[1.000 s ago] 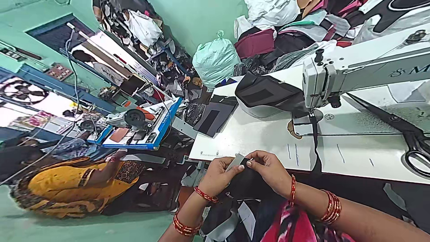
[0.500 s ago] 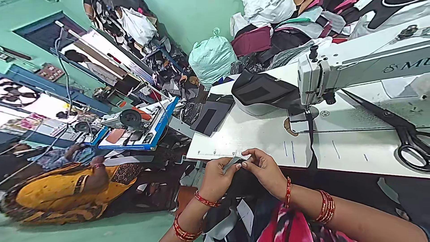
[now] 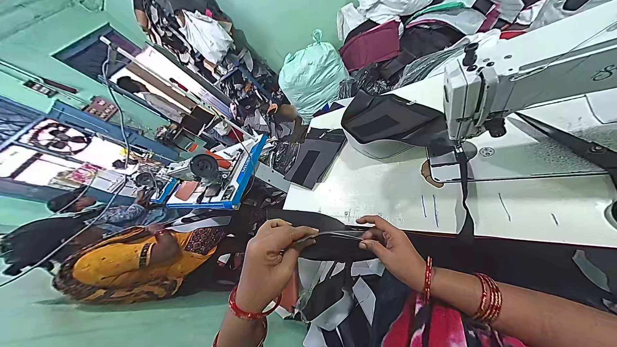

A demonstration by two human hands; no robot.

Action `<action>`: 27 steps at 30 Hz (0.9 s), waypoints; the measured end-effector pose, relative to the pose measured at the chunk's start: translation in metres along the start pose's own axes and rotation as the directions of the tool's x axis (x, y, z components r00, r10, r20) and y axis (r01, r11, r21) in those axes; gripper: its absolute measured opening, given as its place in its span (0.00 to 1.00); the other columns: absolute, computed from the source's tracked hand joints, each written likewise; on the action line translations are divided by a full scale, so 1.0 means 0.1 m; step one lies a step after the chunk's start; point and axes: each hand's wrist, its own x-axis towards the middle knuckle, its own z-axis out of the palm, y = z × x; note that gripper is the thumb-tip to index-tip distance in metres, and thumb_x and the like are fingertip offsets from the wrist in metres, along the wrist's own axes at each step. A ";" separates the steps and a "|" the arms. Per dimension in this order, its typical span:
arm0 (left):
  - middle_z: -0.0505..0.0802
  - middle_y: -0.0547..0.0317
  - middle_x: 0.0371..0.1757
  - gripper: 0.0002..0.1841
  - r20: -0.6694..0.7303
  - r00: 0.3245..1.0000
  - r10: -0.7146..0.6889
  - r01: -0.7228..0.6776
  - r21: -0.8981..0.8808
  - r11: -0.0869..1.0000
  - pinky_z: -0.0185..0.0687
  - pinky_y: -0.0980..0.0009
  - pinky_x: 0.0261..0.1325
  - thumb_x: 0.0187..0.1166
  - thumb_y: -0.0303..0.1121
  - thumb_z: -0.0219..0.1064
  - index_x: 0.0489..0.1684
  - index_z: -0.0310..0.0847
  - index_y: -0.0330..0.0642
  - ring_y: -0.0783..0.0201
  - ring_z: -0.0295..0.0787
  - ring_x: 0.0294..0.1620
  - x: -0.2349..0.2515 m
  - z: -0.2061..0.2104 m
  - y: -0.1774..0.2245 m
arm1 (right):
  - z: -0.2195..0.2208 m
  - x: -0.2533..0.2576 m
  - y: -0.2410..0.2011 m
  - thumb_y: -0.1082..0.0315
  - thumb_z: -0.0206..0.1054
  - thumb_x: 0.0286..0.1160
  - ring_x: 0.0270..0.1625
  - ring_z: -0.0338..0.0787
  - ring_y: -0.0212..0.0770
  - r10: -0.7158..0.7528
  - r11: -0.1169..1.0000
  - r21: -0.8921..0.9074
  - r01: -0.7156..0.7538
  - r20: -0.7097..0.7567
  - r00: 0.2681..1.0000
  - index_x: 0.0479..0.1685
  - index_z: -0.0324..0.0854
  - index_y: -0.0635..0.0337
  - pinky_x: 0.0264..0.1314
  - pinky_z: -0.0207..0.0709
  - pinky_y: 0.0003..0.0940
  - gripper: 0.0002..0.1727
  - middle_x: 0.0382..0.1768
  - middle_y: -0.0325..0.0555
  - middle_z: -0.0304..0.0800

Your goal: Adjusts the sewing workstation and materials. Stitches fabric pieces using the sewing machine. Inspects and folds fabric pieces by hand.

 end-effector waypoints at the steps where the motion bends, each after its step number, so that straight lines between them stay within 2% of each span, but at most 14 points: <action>1: 0.96 0.72 0.37 0.08 0.013 0.999 0.052 -0.052 -0.005 0.999 0.73 0.79 0.67 0.79 0.36 0.67 0.41 0.95 0.52 0.81 0.87 0.49 0.00 -0.01 0.01 | -0.01 0.01 -0.01 0.73 0.67 0.77 0.40 0.89 0.22 -0.005 1.000 -0.022 0.005 0.003 1.000 0.70 0.78 0.65 0.51 0.82 0.17 0.22 0.39 0.39 0.92; 4: 0.97 0.71 0.39 0.09 0.029 0.985 0.168 -0.167 -0.012 0.986 0.71 0.77 0.71 0.81 0.32 0.64 0.43 0.93 0.51 0.80 0.88 0.49 0.01 -0.04 0.06 | -0.02 0.03 -0.01 0.73 0.66 0.78 0.44 0.90 0.22 -0.042 0.998 -0.042 0.043 0.024 0.999 0.65 0.85 0.65 0.55 0.82 0.16 0.18 0.46 0.45 0.94; 7: 0.97 0.69 0.40 0.11 0.017 0.976 0.216 -0.216 0.007 0.976 0.72 0.77 0.69 0.79 0.30 0.62 0.44 0.93 0.50 0.78 0.89 0.48 0.00 -0.05 0.09 | -0.03 0.03 -0.03 0.71 0.66 0.80 0.53 0.91 0.22 -0.054 0.996 -0.064 0.056 0.042 0.998 0.60 0.89 0.65 0.62 0.80 0.17 0.15 0.53 0.47 0.95; 14: 0.96 0.64 0.38 0.11 -0.019 0.979 0.203 -0.202 0.050 0.978 0.76 0.79 0.58 0.79 0.29 0.61 0.44 0.93 0.48 0.75 0.88 0.44 -0.06 -0.06 0.09 | -0.02 0.01 -0.04 0.70 0.66 0.80 0.52 0.90 0.23 -0.085 0.991 -0.104 0.089 0.039 0.996 0.54 0.92 0.65 0.62 0.79 0.15 0.13 0.49 0.47 0.95; 19: 0.96 0.63 0.38 0.11 -0.078 0.986 0.146 -0.141 0.065 0.988 0.77 0.81 0.57 0.79 0.30 0.63 0.45 0.93 0.48 0.77 0.88 0.45 -0.11 -0.03 0.07 | -0.03 -0.01 -0.05 0.71 0.65 0.80 0.52 0.90 0.26 -0.126 0.980 -0.150 0.133 0.050 0.991 0.55 0.92 0.65 0.61 0.78 0.17 0.13 0.46 0.49 0.95; 23: 0.96 0.62 0.37 0.09 -0.145 0.980 0.138 -0.117 0.146 0.982 0.76 0.81 0.56 0.81 0.31 0.64 0.44 0.93 0.47 0.75 0.88 0.43 -0.13 0.01 0.07 | -0.02 -0.04 -0.08 0.72 0.64 0.80 0.50 0.90 0.29 -0.159 0.968 -0.188 0.166 0.051 0.986 0.52 0.92 0.66 0.60 0.79 0.18 0.13 0.43 0.51 0.94; 25: 0.97 0.59 0.38 0.10 -0.185 0.966 0.179 -0.128 0.257 0.958 0.76 0.77 0.54 0.83 0.30 0.62 0.45 0.93 0.47 0.70 0.89 0.42 -0.16 0.01 0.07 | 0.02 -0.05 -0.09 0.70 0.64 0.80 0.48 0.90 0.34 -0.246 0.923 -0.295 0.246 0.035 0.969 0.49 0.93 0.64 0.56 0.82 0.24 0.12 0.40 0.49 0.92; 27: 0.96 0.55 0.38 0.13 -0.206 0.940 0.273 -0.172 0.404 0.898 0.76 0.69 0.49 0.86 0.32 0.57 0.47 0.91 0.46 0.63 0.88 0.38 -0.20 -0.01 0.07 | 0.08 -0.06 -0.12 0.66 0.65 0.77 0.46 0.90 0.42 -0.439 0.784 -0.488 0.383 -0.002 0.898 0.42 0.94 0.60 0.47 0.84 0.33 0.11 0.38 0.48 0.90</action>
